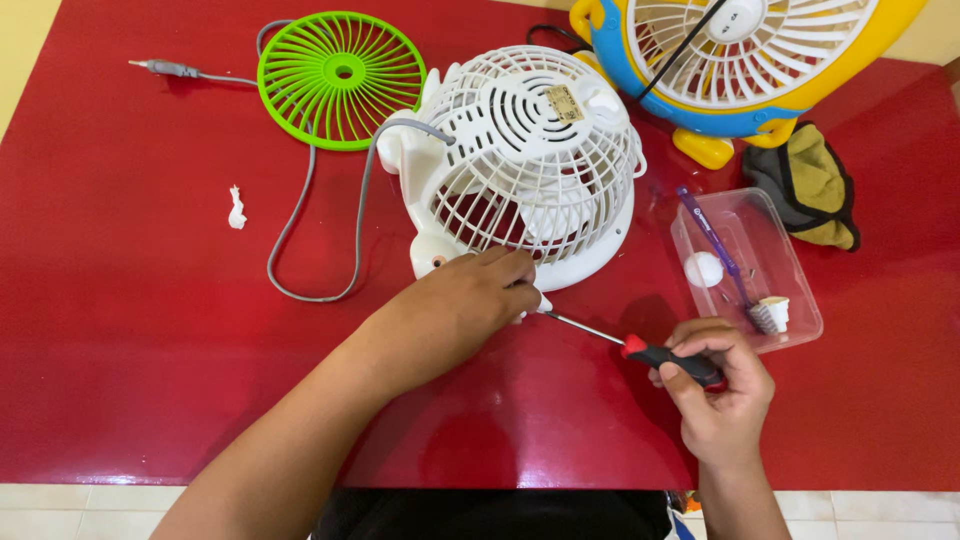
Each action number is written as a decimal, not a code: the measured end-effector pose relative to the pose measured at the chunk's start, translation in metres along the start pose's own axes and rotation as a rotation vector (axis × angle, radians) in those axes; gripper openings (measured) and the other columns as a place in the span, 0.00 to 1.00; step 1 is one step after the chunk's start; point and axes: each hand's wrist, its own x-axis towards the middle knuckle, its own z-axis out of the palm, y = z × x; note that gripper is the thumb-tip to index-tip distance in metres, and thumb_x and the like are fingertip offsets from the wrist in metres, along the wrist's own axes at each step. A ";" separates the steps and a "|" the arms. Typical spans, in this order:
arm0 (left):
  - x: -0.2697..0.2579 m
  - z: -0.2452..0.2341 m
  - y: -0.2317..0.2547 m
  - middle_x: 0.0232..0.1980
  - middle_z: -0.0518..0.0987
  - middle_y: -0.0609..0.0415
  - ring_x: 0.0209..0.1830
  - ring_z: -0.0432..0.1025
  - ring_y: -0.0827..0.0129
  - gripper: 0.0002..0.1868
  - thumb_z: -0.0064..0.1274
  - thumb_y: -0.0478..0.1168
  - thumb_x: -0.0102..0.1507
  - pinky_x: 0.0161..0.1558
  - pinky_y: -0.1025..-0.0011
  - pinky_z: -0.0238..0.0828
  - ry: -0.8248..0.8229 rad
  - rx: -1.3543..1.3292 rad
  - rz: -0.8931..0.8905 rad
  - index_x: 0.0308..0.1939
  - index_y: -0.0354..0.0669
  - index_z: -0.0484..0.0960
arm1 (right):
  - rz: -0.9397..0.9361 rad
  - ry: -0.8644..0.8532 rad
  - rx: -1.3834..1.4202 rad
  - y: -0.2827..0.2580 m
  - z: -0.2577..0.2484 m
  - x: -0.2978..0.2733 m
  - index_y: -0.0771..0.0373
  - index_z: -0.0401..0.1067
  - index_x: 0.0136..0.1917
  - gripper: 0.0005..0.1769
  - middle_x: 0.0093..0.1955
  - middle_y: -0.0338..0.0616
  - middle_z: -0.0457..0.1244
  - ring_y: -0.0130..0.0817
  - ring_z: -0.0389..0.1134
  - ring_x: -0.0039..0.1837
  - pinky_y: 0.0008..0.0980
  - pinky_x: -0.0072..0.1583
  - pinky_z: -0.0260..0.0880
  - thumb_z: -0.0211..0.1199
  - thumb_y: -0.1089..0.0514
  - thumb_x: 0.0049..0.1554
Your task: The person uses a screwdriver to remove screws from the back grille and base of a white duck-shaped electric fan. They place the removed screws into a small plastic container and continue unscrewing additional fasteners from the fan's rear housing.
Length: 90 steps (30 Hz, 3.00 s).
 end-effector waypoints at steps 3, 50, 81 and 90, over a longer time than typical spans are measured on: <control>0.001 0.002 -0.002 0.52 0.75 0.46 0.54 0.71 0.53 0.08 0.54 0.34 0.61 0.55 0.59 0.68 0.055 0.020 0.055 0.44 0.39 0.80 | -0.005 -0.011 -0.036 0.000 0.000 0.000 0.67 0.66 0.49 0.09 0.50 0.49 0.63 0.28 0.69 0.44 0.27 0.45 0.74 0.62 0.71 0.56; 0.003 -0.001 0.006 0.46 0.73 0.47 0.42 0.76 0.55 0.08 0.49 0.32 0.60 0.43 0.59 0.72 -0.096 0.262 -0.024 0.44 0.38 0.76 | 0.234 -0.151 -0.275 -0.014 0.026 0.014 0.66 0.71 0.58 0.14 0.50 0.46 0.70 0.28 0.70 0.46 0.28 0.45 0.69 0.64 0.62 0.58; -0.066 0.066 0.064 0.55 0.80 0.49 0.38 0.78 0.63 0.15 0.59 0.34 0.62 0.38 0.66 0.71 0.595 0.275 -0.284 0.53 0.35 0.82 | 0.019 -0.445 -0.411 -0.048 0.059 0.018 0.67 0.73 0.58 0.15 0.48 0.49 0.70 0.39 0.74 0.46 0.33 0.49 0.72 0.59 0.58 0.61; -0.074 0.072 0.065 0.68 0.74 0.38 0.22 0.74 0.67 0.27 0.57 0.31 0.58 0.28 0.70 0.72 0.420 0.346 -0.237 0.63 0.32 0.79 | -0.039 -0.451 -0.342 -0.048 0.059 0.020 0.68 0.72 0.59 0.15 0.51 0.49 0.71 0.38 0.74 0.51 0.33 0.52 0.72 0.58 0.57 0.63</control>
